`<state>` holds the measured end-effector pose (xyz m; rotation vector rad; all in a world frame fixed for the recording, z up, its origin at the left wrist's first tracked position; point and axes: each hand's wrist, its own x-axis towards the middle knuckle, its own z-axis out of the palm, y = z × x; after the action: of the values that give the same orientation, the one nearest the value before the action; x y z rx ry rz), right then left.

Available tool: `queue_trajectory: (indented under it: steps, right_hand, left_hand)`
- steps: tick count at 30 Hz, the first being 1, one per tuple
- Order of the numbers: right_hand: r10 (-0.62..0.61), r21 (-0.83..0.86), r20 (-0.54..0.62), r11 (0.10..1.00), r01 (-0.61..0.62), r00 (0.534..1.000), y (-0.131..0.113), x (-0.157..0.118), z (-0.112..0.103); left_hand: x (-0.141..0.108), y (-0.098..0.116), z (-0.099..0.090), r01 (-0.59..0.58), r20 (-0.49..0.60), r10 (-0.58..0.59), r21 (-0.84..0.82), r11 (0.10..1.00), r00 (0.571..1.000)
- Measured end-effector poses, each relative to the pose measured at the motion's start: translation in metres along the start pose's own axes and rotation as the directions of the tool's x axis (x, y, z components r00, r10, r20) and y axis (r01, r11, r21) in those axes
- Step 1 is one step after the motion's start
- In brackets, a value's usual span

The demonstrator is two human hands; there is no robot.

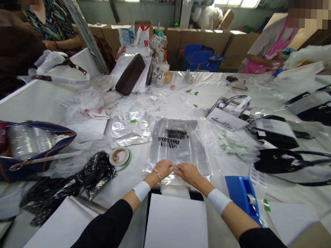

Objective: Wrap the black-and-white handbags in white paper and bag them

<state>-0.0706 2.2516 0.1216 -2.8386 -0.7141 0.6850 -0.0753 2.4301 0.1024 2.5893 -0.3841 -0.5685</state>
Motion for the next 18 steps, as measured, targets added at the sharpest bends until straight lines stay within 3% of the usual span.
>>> queue_trajectory:
  steps: [6, 13, 18]
  right_hand:
    - [0.015, -0.056, 0.01, 0.998, -0.015, 1.0, 0.009, 0.004, 0.001]
    - [0.141, -0.065, -0.055, 0.987, -0.144, 0.989, 0.032, -0.005, 0.008]
    - [0.25, 0.012, -0.151, 0.968, -0.251, 0.956, 0.049, -0.018, 0.011]
  left_hand:
    - [-0.005, 0.001, 0.001, 0.013, -0.096, -0.011, 0.016, 1.0, 0.995]
    - [-0.013, -0.015, 0.001, -0.092, 0.004, 0.092, 0.128, 0.988, 0.996]
    - [-0.026, -0.038, -0.004, 0.006, -0.029, 0.0, 0.207, 0.978, 1.0]
